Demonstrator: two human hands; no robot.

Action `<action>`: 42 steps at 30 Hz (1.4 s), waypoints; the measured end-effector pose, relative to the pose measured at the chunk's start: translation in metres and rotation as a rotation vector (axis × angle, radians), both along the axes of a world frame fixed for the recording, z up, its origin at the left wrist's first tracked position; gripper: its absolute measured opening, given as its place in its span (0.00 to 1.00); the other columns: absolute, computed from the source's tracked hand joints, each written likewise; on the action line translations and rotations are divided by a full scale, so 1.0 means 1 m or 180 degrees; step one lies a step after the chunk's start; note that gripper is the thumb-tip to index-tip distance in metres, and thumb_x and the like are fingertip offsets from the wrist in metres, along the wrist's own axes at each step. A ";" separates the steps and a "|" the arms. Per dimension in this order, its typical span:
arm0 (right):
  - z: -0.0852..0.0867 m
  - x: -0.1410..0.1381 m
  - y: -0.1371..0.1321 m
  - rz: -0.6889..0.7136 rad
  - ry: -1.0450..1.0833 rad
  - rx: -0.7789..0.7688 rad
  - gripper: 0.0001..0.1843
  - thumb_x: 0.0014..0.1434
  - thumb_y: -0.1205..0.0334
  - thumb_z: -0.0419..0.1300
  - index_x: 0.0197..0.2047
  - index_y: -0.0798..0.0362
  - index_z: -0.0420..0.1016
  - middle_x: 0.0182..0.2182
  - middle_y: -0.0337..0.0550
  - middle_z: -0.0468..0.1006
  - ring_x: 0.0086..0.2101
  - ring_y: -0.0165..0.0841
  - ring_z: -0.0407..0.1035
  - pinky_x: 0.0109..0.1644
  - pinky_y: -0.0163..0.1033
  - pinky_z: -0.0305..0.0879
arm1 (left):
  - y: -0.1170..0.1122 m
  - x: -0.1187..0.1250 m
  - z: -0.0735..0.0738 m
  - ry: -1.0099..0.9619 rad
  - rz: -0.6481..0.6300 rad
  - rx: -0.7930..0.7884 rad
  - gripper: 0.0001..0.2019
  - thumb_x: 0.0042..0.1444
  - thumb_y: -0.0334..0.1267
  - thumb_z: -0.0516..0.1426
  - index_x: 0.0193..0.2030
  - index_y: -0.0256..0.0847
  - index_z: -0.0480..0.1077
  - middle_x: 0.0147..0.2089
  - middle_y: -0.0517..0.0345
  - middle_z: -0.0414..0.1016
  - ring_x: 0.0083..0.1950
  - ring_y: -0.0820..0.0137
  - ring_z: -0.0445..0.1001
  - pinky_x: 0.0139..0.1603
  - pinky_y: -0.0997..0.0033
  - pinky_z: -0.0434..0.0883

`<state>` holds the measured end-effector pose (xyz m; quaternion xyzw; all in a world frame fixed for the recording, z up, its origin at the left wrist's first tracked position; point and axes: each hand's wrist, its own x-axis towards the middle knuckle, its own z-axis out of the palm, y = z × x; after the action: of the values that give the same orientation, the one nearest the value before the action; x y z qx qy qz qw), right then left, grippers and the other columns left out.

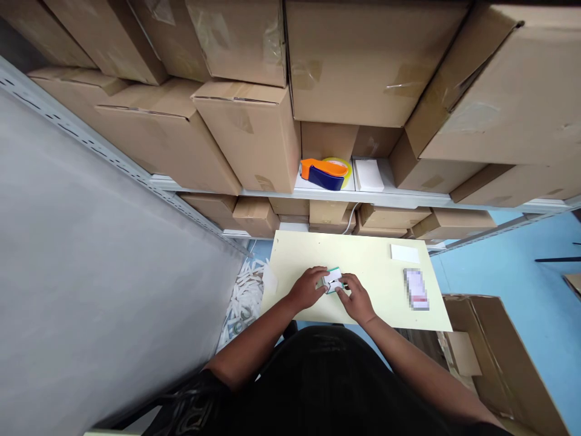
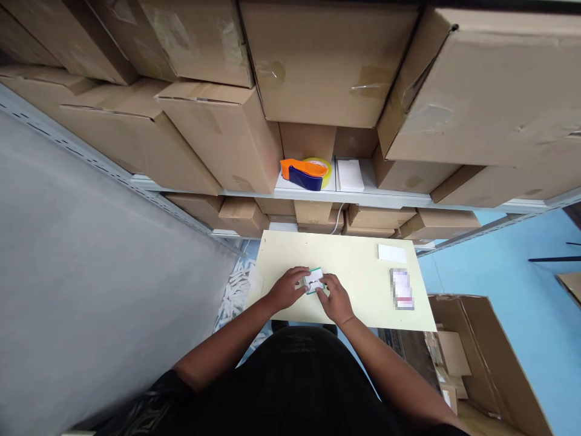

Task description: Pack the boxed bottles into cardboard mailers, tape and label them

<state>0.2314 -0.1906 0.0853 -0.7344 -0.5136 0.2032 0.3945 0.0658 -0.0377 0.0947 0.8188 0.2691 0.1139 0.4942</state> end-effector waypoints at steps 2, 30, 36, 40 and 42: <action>-0.002 -0.004 0.004 -0.0222 0.0161 -0.0064 0.14 0.67 0.52 0.57 0.53 0.49 0.70 0.51 0.50 0.75 0.44 0.40 0.75 0.47 0.49 0.77 | -0.003 -0.005 -0.001 -0.0067 -0.0110 0.0289 0.20 0.62 0.37 0.60 0.62 0.49 0.74 0.71 0.53 0.68 0.70 0.58 0.66 0.71 0.50 0.66; -0.048 0.003 0.003 -0.0182 0.1842 -0.0590 0.28 0.58 0.48 0.62 0.60 0.48 0.71 0.56 0.50 0.81 0.56 0.48 0.75 0.58 0.56 0.73 | -0.051 -0.009 -0.062 -0.0208 0.0828 -0.1569 0.44 0.56 0.48 0.67 0.75 0.46 0.54 0.75 0.39 0.58 0.72 0.47 0.64 0.69 0.45 0.65; -0.093 0.008 0.013 -0.0147 0.1744 -0.1062 0.36 0.46 0.64 0.63 0.61 0.49 0.73 0.54 0.52 0.81 0.55 0.54 0.75 0.55 0.59 0.73 | -0.053 -0.003 -0.088 -0.0290 0.0823 -0.2034 0.51 0.48 0.39 0.71 0.76 0.50 0.52 0.75 0.39 0.59 0.73 0.43 0.62 0.65 0.42 0.67; -0.100 -0.002 0.055 -0.0154 0.1801 -0.1231 0.41 0.45 0.67 0.63 0.65 0.52 0.69 0.56 0.54 0.79 0.58 0.54 0.73 0.62 0.56 0.68 | -0.024 -0.005 -0.086 -0.0374 0.1103 -0.1865 0.48 0.51 0.35 0.67 0.77 0.47 0.52 0.72 0.41 0.64 0.70 0.48 0.66 0.70 0.44 0.62; -0.096 -0.013 0.085 -0.0113 0.1864 -0.1348 0.44 0.45 0.68 0.63 0.67 0.53 0.66 0.58 0.53 0.78 0.59 0.52 0.72 0.63 0.54 0.67 | 0.004 -0.014 -0.083 -0.0372 0.1205 -0.1770 0.46 0.52 0.33 0.65 0.76 0.45 0.53 0.71 0.42 0.65 0.69 0.50 0.68 0.70 0.46 0.62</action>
<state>0.2179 -0.1052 -0.0110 -0.7193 -0.3124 0.5000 0.3674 0.0523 -0.0341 0.0118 0.5803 0.4082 0.1725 0.6832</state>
